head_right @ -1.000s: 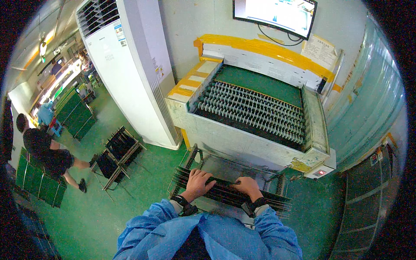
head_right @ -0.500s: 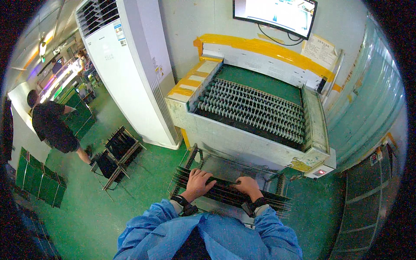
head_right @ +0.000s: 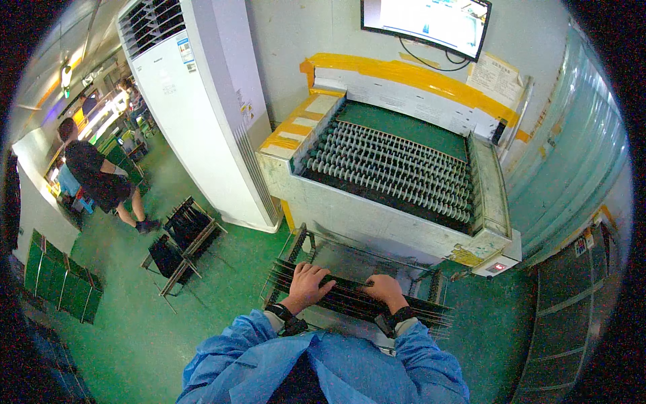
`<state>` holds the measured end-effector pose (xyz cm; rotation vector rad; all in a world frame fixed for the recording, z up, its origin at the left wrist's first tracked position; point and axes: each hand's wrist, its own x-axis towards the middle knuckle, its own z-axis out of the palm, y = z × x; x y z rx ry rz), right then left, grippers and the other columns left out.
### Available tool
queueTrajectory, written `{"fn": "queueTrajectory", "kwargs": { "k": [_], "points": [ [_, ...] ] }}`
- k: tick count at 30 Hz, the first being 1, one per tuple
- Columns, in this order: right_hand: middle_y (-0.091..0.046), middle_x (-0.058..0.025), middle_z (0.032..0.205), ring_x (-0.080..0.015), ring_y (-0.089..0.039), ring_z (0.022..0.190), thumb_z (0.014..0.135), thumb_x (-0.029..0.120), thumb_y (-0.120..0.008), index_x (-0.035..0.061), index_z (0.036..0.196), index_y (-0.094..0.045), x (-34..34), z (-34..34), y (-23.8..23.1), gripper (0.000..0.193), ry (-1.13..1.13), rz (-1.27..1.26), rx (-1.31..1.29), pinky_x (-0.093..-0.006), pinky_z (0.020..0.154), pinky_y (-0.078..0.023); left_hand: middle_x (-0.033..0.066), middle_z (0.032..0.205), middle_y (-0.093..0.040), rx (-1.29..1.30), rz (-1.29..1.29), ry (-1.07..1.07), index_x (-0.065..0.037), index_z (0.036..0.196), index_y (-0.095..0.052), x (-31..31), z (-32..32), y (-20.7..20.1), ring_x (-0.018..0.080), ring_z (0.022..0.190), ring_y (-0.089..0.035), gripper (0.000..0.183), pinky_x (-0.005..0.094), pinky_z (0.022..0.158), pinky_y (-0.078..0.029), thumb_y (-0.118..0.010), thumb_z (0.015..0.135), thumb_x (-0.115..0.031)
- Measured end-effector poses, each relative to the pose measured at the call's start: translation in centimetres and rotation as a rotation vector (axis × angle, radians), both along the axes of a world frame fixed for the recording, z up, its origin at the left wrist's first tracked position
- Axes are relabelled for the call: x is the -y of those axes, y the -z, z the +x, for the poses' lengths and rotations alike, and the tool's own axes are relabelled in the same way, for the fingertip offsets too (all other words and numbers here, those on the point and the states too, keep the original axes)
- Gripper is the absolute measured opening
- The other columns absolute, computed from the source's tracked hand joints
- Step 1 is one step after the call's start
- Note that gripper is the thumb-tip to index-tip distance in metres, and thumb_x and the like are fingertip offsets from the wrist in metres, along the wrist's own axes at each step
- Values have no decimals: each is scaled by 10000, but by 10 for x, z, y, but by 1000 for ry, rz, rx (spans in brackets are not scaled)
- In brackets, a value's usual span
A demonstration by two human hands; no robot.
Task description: Feeding printed circuit boards into a processing machine from a stack on a cart.
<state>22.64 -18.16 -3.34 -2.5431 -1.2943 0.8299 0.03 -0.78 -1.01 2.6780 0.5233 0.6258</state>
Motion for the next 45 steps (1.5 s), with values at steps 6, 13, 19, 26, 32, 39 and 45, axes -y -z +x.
{"fn": "queueTrajectory", "kwargs": {
  "k": [6,13,19,26,32,39,45],
  "points": [
    [-739,-118,1115,-351,-684,1055,826,629,-677,186,1127,-754,-1,-2,-5,541,-4,-28,6,-457,895,-542,97,1044,-684,0,-3,1,-95,1081,-711,0,-1,1,316,1063,-596,372,495,1083,-362,-690,890,-414],
    [-734,-124,1130,-351,-681,1066,828,617,-678,189,1140,-750,-2,-2,-7,535,-16,-52,23,-462,909,-542,95,1045,-684,-8,-3,-4,-93,1091,-708,0,-1,3,315,1065,-597,381,504,1099,-353,-677,900,-420],
    [-729,-130,1142,-355,-676,1076,833,598,-679,176,1144,-748,-2,0,-6,528,-24,-39,17,-464,918,-538,95,1038,-682,-25,-18,2,-94,1097,-704,0,0,2,310,1065,-598,381,505,1106,-344,-670,904,-421],
    [-726,-139,1147,-357,-673,1082,838,600,-680,163,1148,-749,-1,3,0,540,-35,-26,16,-464,919,-535,94,1039,-679,-8,3,-3,-96,1099,-697,0,1,1,312,1061,-597,378,500,1100,-347,-664,909,-421],
    [-729,-138,1136,-358,-676,1071,836,615,-681,173,1140,-753,-4,-1,-12,542,-20,-53,12,-463,911,-537,96,1084,-678,-58,-17,-6,-99,1124,-689,0,1,-1,315,1108,-586,393,507,1111,-338,-659,913,-429],
    [-736,-136,1109,-357,-682,1052,829,636,-680,179,1120,-758,-3,-3,-16,547,-4,-34,3,-462,899,-538,104,1177,-673,-135,-68,-1,-107,1182,-675,0,0,-3,322,1197,-562,429,526,1145,-307,-639,929,-451],
    [-738,-134,1097,-352,-687,1040,823,670,-659,171,1108,-760,-1,2,-6,584,-24,-8,10,-457,884,-540,83,1059,-682,-24,-10,-5,-99,1103,-694,0,1,0,304,1081,-597,377,501,1105,-349,-674,902,-417]
  ]
}}
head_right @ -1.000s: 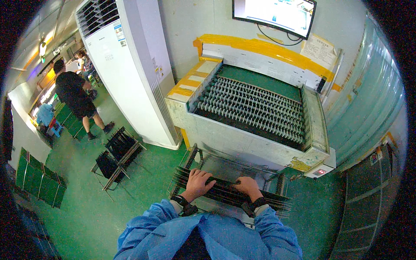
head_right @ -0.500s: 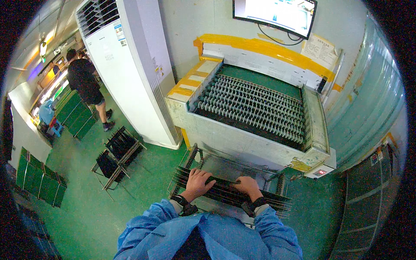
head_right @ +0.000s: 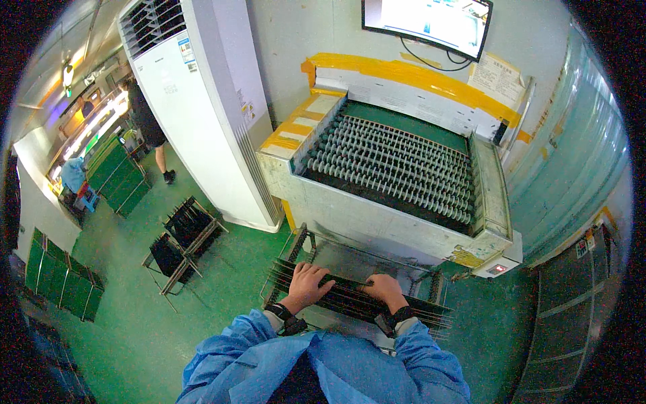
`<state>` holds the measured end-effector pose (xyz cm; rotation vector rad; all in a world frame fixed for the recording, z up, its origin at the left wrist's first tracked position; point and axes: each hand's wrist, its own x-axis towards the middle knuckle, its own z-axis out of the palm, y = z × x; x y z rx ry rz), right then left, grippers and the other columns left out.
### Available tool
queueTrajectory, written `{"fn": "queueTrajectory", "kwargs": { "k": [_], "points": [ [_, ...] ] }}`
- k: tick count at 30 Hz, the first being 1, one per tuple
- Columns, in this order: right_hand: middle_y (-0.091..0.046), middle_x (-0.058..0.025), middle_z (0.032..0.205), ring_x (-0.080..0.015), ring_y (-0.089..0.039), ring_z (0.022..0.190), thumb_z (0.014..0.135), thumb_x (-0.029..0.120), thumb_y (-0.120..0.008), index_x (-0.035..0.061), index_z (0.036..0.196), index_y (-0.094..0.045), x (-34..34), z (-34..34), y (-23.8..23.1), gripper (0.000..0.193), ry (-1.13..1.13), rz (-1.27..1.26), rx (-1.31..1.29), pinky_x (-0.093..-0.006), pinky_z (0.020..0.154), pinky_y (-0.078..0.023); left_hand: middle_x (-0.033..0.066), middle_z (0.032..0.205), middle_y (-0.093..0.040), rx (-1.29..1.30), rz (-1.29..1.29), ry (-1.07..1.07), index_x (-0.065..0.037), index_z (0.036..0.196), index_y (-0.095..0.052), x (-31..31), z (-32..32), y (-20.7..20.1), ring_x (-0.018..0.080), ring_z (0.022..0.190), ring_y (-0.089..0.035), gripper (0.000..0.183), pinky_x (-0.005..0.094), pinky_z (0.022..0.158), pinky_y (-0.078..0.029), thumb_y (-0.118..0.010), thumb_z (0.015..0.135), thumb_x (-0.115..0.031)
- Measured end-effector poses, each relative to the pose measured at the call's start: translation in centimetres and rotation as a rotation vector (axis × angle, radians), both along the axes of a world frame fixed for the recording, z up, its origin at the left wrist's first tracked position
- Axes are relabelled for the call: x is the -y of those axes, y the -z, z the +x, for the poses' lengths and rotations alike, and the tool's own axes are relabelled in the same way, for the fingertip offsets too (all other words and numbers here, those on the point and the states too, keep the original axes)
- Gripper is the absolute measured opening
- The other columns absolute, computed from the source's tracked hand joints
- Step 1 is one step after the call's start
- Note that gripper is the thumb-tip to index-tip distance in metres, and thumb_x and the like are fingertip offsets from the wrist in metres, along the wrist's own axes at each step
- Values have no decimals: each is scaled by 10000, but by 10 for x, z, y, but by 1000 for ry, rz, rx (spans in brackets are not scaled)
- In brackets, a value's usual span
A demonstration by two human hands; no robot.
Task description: Feeding printed circuit boards into a processing machine from a stack on a cart.
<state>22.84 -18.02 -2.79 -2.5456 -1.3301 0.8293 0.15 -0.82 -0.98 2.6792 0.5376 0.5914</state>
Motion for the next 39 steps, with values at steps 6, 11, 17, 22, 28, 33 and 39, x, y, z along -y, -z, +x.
{"fn": "queueTrajectory", "kwargs": {
  "k": [6,11,17,22,28,33,39],
  "points": [
    [-740,-142,1071,-351,-690,1016,826,675,-652,163,1091,-764,0,3,6,587,-6,5,-3,-455,873,-540,81,1050,-683,10,3,1,-100,1105,-695,0,0,2,302,1072,-595,379,500,1102,-349,-676,900,-418],
    [-740,-143,1061,-354,-689,1012,823,671,-658,165,1086,-766,0,3,6,580,-3,16,-8,-459,870,-538,83,1060,-680,5,-1,2,-100,1111,-695,0,1,1,304,1076,-592,376,499,1107,-344,-680,901,-412],
    [-744,-139,1052,-360,-688,1014,812,668,-671,166,1084,-768,-2,-3,-5,579,32,-6,-1,-465,881,-534,89,1080,-674,-24,-7,-7,-94,1119,-695,0,0,2,303,1095,-588,388,491,1114,-336,-676,903,-417],
    [-744,-137,1054,-358,-689,1014,809,661,-676,165,1080,-771,-1,-2,-5,573,15,13,1,-463,881,-536,92,1096,-670,-41,-21,-9,-90,1121,-694,0,0,-1,303,1111,-587,402,492,1118,-331,-668,906,-429],
    [-744,-137,1058,-354,-692,1015,804,652,-685,168,1084,-771,-1,-1,-5,566,24,10,-11,-458,878,-539,92,1083,-671,-23,-26,0,-91,1123,-694,-1,1,1,306,1114,-585,397,495,1121,-329,-666,909,-424],
    [-744,-140,1059,-354,-694,1013,801,649,-693,169,1076,-771,-2,-1,-5,559,29,-16,3,-457,872,-541,102,1134,-679,-63,-30,-1,-92,1144,-689,0,1,-3,319,1146,-579,417,500,1112,-339,-664,912,-438],
    [-746,-140,1023,-358,-696,994,802,668,-682,158,1012,-775,-2,0,-1,560,23,-20,20,-459,855,-543,110,1148,-682,-69,-32,3,-94,1148,-687,-1,1,-1,331,1154,-580,424,508,1104,-347,-664,914,-448]
  ]
}}
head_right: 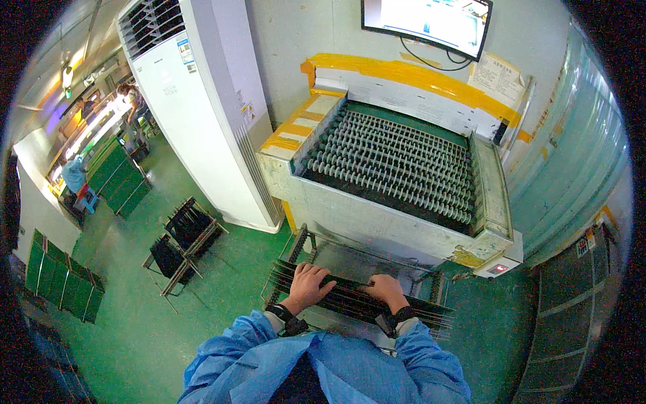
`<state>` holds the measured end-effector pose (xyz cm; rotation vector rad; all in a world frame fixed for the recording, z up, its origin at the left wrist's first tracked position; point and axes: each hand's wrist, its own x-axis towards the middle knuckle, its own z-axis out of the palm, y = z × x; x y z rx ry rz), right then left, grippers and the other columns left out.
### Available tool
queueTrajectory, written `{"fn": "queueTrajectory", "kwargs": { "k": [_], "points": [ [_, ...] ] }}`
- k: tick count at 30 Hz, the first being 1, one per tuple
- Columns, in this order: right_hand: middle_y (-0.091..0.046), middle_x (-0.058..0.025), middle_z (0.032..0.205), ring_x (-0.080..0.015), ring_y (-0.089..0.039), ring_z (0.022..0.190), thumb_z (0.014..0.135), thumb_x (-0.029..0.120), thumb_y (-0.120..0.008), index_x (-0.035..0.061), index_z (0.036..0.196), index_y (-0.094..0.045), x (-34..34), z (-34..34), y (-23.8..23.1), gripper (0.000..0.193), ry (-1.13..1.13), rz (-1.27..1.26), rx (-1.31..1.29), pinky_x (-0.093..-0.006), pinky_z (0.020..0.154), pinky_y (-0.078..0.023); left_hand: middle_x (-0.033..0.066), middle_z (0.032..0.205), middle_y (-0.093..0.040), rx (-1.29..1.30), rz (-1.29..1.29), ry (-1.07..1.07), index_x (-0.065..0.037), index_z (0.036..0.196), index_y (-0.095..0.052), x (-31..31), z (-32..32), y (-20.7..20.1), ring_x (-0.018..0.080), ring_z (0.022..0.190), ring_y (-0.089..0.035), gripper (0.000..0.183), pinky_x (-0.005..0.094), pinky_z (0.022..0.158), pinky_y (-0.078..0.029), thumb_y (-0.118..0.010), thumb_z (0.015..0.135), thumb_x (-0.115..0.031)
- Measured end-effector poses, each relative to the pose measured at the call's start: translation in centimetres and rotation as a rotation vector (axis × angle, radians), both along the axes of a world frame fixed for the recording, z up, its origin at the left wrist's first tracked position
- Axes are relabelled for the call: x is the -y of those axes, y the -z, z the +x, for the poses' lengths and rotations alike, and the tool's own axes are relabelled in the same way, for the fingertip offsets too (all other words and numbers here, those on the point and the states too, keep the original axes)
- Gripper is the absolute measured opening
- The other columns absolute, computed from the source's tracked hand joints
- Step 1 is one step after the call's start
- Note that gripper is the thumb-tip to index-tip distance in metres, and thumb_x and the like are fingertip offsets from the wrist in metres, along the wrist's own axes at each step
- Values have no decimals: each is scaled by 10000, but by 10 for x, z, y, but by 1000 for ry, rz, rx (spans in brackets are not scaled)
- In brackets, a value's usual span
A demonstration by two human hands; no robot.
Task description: Feeding printed circuit boards into a processing machine from a stack on a cart.
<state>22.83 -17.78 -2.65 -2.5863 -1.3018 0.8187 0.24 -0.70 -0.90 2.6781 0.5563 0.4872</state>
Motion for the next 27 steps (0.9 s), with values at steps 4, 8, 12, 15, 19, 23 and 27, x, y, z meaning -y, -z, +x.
{"fn": "queueTrajectory", "kwargs": {
  "k": [4,8,12,15,19,23,27],
  "points": [
    [-744,-142,993,-360,-698,969,796,692,-671,149,985,-773,0,3,6,584,-8,-18,19,-458,830,-544,97,1067,-675,38,18,-4,-94,1123,-692,1,1,0,312,1107,-585,400,497,1117,-333,-658,913,-433],
    [-741,-147,975,-360,-699,945,792,709,-662,139,973,-772,0,4,11,608,-16,-14,18,-459,805,-545,97,1069,-676,30,3,0,-96,1120,-693,1,1,-1,311,1105,-585,400,498,1119,-332,-656,913,-435],
    [-740,-145,966,-361,-700,935,793,711,-657,134,967,-772,1,4,10,614,-22,-24,36,-460,795,-545,106,1103,-681,21,7,1,-89,1128,-691,1,1,-1,323,1122,-586,410,505,1108,-343,-664,912,-437],
    [-741,-142,967,-361,-700,936,795,713,-653,135,976,-772,-1,3,7,617,-24,-32,33,-461,796,-545,99,1089,-680,32,11,-2,-93,1130,-693,0,0,1,314,1116,-586,407,500,1117,-335,-656,915,-437],
    [-743,-141,987,-362,-699,951,799,704,-652,139,995,-773,0,3,6,610,-10,-46,27,-468,808,-546,93,1077,-680,40,11,3,-94,1131,-695,0,1,1,306,1109,-585,403,492,1122,-331,-653,916,-432],
    [-744,-143,1011,-364,-698,969,803,693,-652,143,1009,-774,1,2,5,600,-12,-36,36,-475,820,-547,91,1074,-680,41,11,3,-92,1128,-695,1,1,-2,307,1105,-586,398,490,1114,-338,-659,913,-425],
    [-743,-148,1015,-365,-698,973,795,704,-654,143,1020,-773,1,3,8,616,-12,-30,19,-475,822,-547,91,1071,-679,54,20,1,-92,1127,-693,1,0,-2,307,1098,-589,396,493,1108,-344,-664,910,-422]
  ]
}}
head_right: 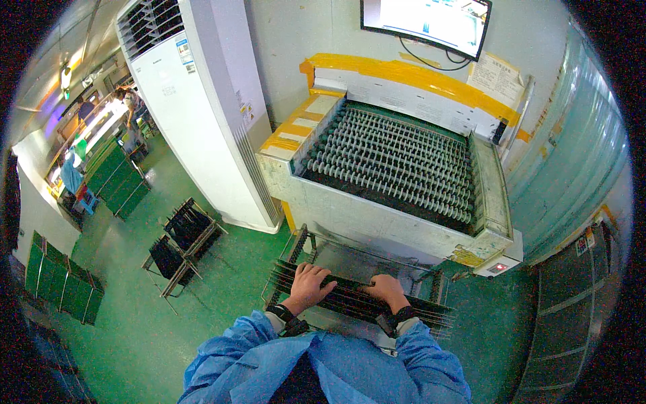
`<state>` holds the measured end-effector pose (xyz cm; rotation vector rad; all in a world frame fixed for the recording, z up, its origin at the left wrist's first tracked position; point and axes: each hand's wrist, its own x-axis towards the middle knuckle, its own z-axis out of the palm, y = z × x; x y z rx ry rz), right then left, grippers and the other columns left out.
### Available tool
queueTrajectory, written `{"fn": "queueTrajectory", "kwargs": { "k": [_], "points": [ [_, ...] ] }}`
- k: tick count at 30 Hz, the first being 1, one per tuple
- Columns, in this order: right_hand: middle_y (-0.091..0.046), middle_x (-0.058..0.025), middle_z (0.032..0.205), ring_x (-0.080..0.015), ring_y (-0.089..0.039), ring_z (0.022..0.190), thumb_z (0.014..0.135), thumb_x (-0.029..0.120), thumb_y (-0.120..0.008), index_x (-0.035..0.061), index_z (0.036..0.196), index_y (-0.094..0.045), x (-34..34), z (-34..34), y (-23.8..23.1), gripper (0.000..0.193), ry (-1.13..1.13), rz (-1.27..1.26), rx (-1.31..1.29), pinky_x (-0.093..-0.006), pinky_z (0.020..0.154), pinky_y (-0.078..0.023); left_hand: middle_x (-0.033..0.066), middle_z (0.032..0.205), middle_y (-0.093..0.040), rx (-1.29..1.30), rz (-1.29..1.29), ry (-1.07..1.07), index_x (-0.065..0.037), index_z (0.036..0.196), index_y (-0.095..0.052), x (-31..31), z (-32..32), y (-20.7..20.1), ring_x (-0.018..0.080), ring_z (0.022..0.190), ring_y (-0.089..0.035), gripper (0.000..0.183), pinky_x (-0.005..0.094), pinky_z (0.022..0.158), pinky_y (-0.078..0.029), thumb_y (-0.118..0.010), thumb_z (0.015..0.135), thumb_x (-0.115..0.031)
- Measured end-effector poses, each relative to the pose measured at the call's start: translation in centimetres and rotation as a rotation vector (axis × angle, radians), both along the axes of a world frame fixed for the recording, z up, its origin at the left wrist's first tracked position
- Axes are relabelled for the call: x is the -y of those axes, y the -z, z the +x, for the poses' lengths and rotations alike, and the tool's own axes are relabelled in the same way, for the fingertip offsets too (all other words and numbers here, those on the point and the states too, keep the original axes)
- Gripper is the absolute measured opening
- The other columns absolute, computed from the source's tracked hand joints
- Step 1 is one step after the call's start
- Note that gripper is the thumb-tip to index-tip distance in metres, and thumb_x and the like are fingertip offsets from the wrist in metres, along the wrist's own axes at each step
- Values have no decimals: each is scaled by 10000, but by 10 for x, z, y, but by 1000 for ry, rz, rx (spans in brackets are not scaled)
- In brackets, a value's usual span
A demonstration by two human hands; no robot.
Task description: Feeding printed circuit boards into a processing machine from a stack on a cart.
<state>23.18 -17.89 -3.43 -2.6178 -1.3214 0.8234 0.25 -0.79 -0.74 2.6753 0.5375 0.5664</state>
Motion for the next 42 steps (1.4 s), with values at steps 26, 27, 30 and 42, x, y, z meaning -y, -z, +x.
{"fn": "queueTrajectory", "kwargs": {
  "k": [26,27,30,42],
  "points": [
    [-738,-146,987,-370,-692,964,804,710,-656,141,979,-774,0,0,4,607,4,18,12,-474,809,-544,104,1166,-678,-58,-42,3,-90,1164,-678,-1,0,3,327,1185,-573,448,528,1126,-330,-666,912,-460],
    [-738,-147,987,-370,-692,963,805,710,-656,139,977,-774,0,0,4,608,3,17,11,-473,810,-544,105,1170,-678,-59,-44,4,-90,1165,-678,-1,0,2,327,1191,-571,448,529,1129,-328,-665,913,-461],
    [-737,-148,986,-372,-691,963,806,710,-655,132,969,-772,0,0,2,612,3,16,3,-474,809,-544,107,1172,-677,-55,-47,7,-89,1165,-679,-1,0,2,328,1190,-572,448,529,1130,-326,-664,916,-460],
    [-736,-154,988,-373,-690,964,797,707,-664,119,973,-768,0,1,2,622,4,20,1,-477,823,-541,105,1161,-677,-46,-42,7,-86,1159,-682,-2,0,1,330,1156,-580,443,527,1123,-334,-670,910,-452]
  ]
}}
